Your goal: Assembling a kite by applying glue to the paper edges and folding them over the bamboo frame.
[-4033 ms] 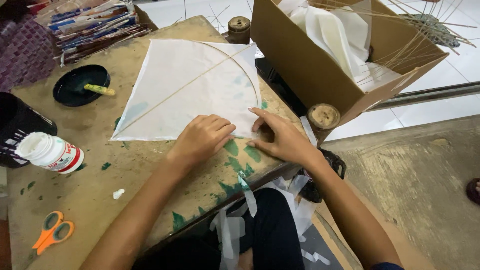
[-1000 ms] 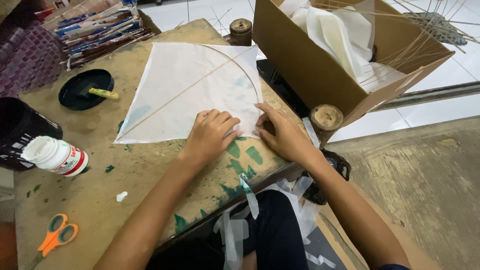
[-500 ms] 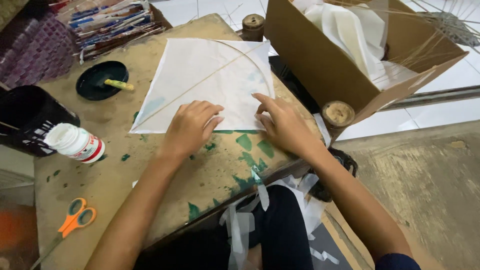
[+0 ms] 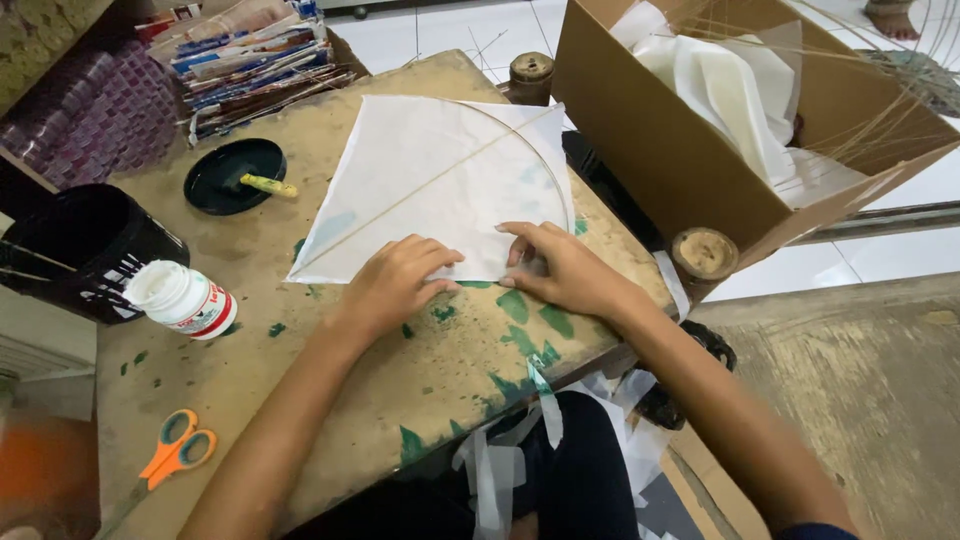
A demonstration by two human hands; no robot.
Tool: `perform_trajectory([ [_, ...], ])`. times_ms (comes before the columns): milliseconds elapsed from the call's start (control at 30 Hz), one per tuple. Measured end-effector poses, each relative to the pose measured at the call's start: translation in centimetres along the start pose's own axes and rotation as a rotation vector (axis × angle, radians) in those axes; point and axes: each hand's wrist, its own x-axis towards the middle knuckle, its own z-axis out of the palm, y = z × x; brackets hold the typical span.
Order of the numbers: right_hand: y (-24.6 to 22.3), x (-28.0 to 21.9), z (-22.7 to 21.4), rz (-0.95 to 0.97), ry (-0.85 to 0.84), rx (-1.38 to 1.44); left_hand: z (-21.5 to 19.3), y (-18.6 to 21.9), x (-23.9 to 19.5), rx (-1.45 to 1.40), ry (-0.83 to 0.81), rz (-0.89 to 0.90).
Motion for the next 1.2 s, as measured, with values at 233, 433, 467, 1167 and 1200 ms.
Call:
perform_trajectory([
  [233,-0.5,0.1,0.0,0.001,0.004,-0.013,1.0,-1.0,-0.4,-0.036,0.056,0.005],
  [433,0.1,0.3,0.1,0.051,0.022,-0.060,0.7,-1.4,0.1,-0.177,0.028,-0.096],
  [467,0.4,0.3,0.2,0.043,0.019,-0.073,0.6,-1.4,0.0,-0.165,0.033,-0.100],
  [1167,1.9,-0.4,0.5,-0.032,0.218,-0.125,-2.1,-2.2,-2.4,-0.009,0.193,-0.222],
  [1200,1.7,-0.2,0.5,-0.045,0.236,-0.143,-2.8,-2.4,-2.8,0.013,0.179,-0.220],
])
